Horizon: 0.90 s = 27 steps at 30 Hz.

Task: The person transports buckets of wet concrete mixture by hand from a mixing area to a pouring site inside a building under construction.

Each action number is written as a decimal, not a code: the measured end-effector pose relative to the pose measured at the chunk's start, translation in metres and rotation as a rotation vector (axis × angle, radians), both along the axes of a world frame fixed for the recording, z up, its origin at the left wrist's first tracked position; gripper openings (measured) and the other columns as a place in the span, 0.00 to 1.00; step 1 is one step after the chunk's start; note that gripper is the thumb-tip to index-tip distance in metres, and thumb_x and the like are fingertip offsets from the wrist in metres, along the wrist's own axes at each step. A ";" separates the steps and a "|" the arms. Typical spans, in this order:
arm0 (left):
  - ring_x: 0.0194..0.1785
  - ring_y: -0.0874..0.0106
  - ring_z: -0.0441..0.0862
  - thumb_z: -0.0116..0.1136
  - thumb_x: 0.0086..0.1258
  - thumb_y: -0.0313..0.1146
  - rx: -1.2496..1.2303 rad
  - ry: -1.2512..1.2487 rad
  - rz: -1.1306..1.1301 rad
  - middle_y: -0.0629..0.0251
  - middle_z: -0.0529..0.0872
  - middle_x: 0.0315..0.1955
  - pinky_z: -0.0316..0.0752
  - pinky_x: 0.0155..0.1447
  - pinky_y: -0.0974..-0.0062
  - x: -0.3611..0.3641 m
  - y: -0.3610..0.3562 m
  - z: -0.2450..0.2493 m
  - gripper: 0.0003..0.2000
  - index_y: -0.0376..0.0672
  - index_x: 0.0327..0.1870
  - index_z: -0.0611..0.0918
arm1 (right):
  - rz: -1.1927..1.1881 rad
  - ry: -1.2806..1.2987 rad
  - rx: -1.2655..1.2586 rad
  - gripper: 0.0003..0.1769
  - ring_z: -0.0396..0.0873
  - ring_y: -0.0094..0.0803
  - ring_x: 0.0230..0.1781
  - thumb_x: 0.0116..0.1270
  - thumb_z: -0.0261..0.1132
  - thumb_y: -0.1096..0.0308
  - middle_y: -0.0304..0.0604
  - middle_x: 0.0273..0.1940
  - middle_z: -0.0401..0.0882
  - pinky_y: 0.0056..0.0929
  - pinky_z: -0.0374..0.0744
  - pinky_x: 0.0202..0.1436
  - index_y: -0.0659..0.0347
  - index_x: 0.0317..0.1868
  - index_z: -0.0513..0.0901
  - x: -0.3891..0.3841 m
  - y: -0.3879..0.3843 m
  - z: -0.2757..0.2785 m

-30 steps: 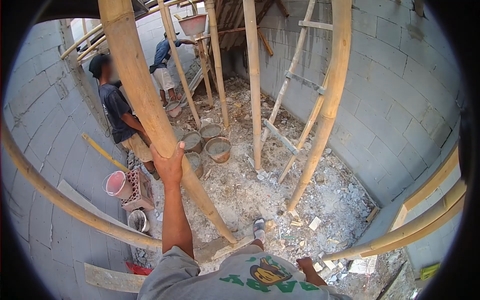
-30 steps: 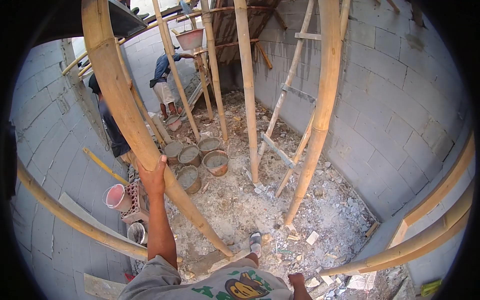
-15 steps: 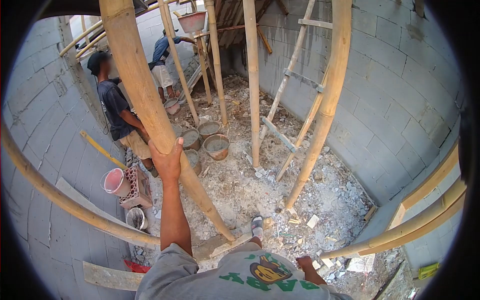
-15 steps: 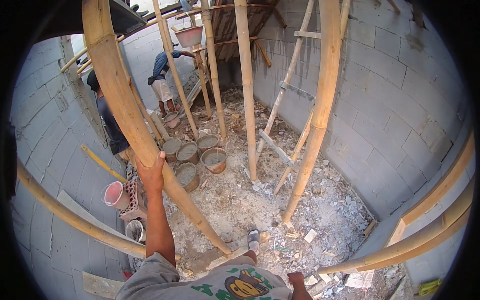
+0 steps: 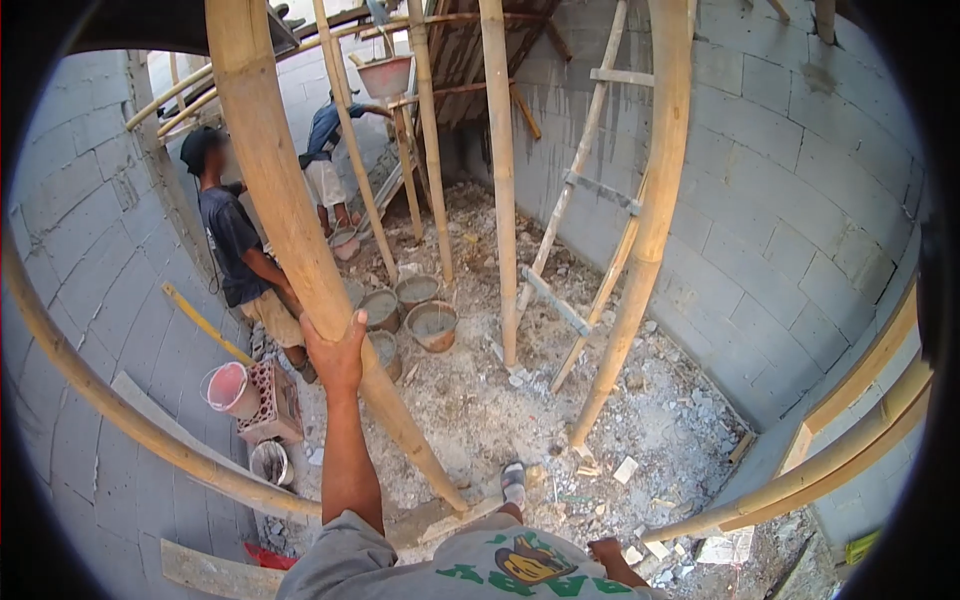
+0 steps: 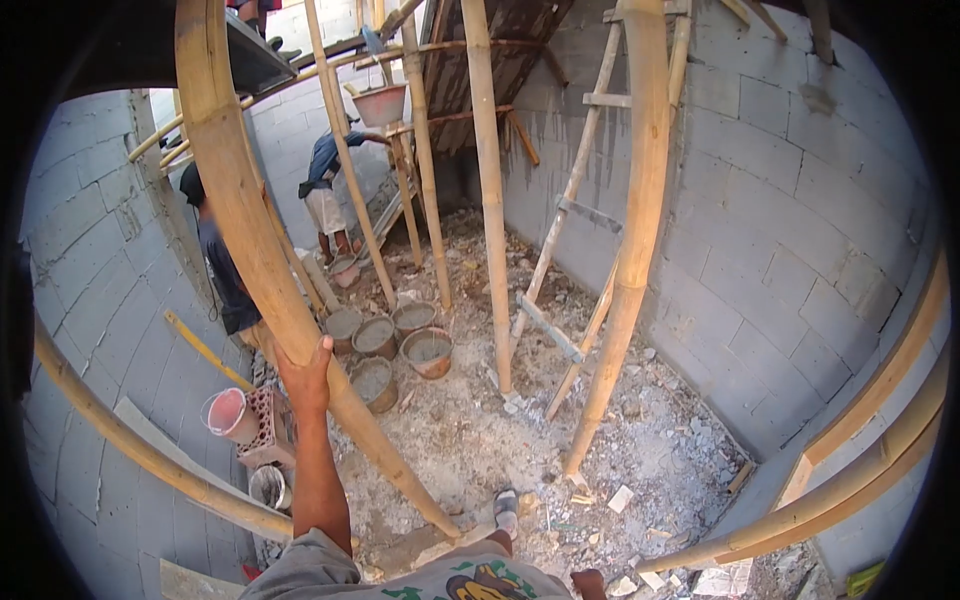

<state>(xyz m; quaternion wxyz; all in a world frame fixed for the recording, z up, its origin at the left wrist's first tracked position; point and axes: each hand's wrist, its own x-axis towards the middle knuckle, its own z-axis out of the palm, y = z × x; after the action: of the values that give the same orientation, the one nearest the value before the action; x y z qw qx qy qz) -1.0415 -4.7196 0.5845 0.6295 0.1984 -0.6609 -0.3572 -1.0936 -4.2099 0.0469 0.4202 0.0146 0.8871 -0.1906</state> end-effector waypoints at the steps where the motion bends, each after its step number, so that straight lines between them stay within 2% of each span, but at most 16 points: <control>1: 0.39 0.71 0.72 0.65 0.48 0.32 -0.009 0.001 -0.006 0.60 0.74 0.37 0.66 0.45 0.76 0.000 -0.003 -0.003 0.25 0.36 0.45 0.67 | 0.271 0.067 0.070 0.22 0.77 0.39 0.37 0.51 0.50 0.48 0.45 0.32 0.79 0.34 0.73 0.41 0.57 0.29 0.80 -0.001 0.000 0.001; 2: 0.40 0.70 0.71 0.65 0.47 0.32 -0.018 0.004 -0.012 0.60 0.74 0.37 0.66 0.46 0.76 0.000 -0.005 -0.004 0.26 0.36 0.46 0.67 | 0.540 0.136 0.145 0.22 0.77 0.39 0.33 0.55 0.48 0.48 0.44 0.28 0.79 0.34 0.74 0.38 0.56 0.28 0.80 -0.002 0.001 0.001; 4: 0.40 0.70 0.71 0.65 0.47 0.31 -0.027 -0.007 -0.002 0.59 0.73 0.38 0.66 0.47 0.75 0.001 -0.002 -0.002 0.26 0.36 0.47 0.66 | 0.565 0.205 0.108 0.24 0.77 0.39 0.34 0.55 0.47 0.46 0.44 0.29 0.79 0.34 0.74 0.40 0.56 0.28 0.80 -0.003 0.001 -0.004; 5: 0.40 0.69 0.71 0.65 0.47 0.31 -0.010 -0.004 -0.003 0.59 0.73 0.37 0.66 0.46 0.75 0.001 -0.001 -0.001 0.26 0.36 0.46 0.67 | 0.498 0.126 0.135 0.23 0.77 0.39 0.34 0.55 0.47 0.46 0.44 0.29 0.79 0.33 0.74 0.40 0.55 0.28 0.80 -0.008 -0.001 -0.008; 8: 0.38 0.67 0.72 0.65 0.46 0.33 0.002 -0.034 0.026 0.58 0.73 0.36 0.66 0.45 0.73 0.003 -0.001 -0.003 0.24 0.36 0.43 0.67 | 0.501 0.204 0.096 0.23 0.77 0.38 0.34 0.54 0.48 0.46 0.44 0.30 0.79 0.32 0.74 0.40 0.55 0.28 0.80 -0.009 0.000 -0.016; 10: 0.37 0.66 0.72 0.66 0.45 0.35 -0.034 -0.059 0.116 0.57 0.73 0.35 0.66 0.44 0.72 0.002 -0.004 -0.005 0.24 0.36 0.41 0.68 | 0.442 0.127 0.151 0.22 0.78 0.35 0.33 0.54 0.49 0.47 0.42 0.30 0.80 0.30 0.75 0.39 0.55 0.26 0.80 -0.009 -0.006 0.000; 12: 0.38 0.66 0.72 0.66 0.45 0.35 -0.019 -0.050 0.110 0.57 0.73 0.35 0.66 0.44 0.72 0.001 -0.005 -0.006 0.24 0.36 0.41 0.67 | 0.049 -0.025 0.040 0.19 0.78 0.34 0.33 0.54 0.51 0.48 0.41 0.29 0.80 0.27 0.76 0.37 0.52 0.26 0.81 -0.002 -0.014 0.033; 14: 0.39 0.66 0.72 0.66 0.45 0.35 0.000 -0.044 0.108 0.56 0.73 0.35 0.66 0.45 0.72 0.001 -0.005 -0.005 0.25 0.36 0.41 0.67 | 0.125 -0.033 0.055 0.17 0.78 0.34 0.33 0.54 0.53 0.49 0.41 0.31 0.80 0.27 0.76 0.36 0.52 0.26 0.81 -0.006 -0.010 0.017; 17: 0.39 0.67 0.72 0.66 0.45 0.35 0.028 -0.029 0.060 0.57 0.74 0.36 0.67 0.44 0.72 0.001 -0.005 -0.007 0.25 0.36 0.42 0.67 | 0.632 0.252 0.218 0.24 0.76 0.38 0.39 0.54 0.49 0.45 0.44 0.37 0.79 0.32 0.73 0.43 0.56 0.33 0.80 -0.005 -0.001 -0.002; 18: 0.39 0.67 0.72 0.66 0.46 0.35 0.053 -0.019 0.012 0.57 0.74 0.36 0.67 0.44 0.73 0.002 -0.007 -0.007 0.25 0.37 0.43 0.67 | 0.716 0.268 0.211 0.24 0.76 0.38 0.39 0.54 0.49 0.45 0.44 0.37 0.78 0.32 0.73 0.43 0.56 0.33 0.80 -0.005 0.004 -0.008; 20: 0.39 0.68 0.73 0.66 0.46 0.35 0.077 -0.008 -0.037 0.58 0.74 0.36 0.67 0.44 0.73 0.001 -0.007 -0.008 0.25 0.37 0.43 0.67 | 0.704 0.218 0.196 0.24 0.76 0.39 0.39 0.54 0.48 0.45 0.44 0.38 0.78 0.33 0.73 0.43 0.55 0.34 0.80 -0.008 0.008 -0.015; 27: 0.38 0.69 0.73 0.66 0.46 0.35 0.035 -0.011 0.011 0.59 0.75 0.34 0.68 0.43 0.73 0.003 0.001 0.000 0.24 0.37 0.42 0.67 | 0.539 0.129 0.225 0.24 0.75 0.41 0.41 0.55 0.47 0.45 0.44 0.38 0.78 0.35 0.72 0.45 0.54 0.37 0.79 -0.012 0.012 -0.019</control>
<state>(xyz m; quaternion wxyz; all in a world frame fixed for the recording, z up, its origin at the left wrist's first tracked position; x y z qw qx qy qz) -1.0382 -4.7182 0.5843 0.6243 0.2148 -0.6567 -0.3644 -1.1054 -4.1979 0.0284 0.3942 -0.1871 0.8994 0.0266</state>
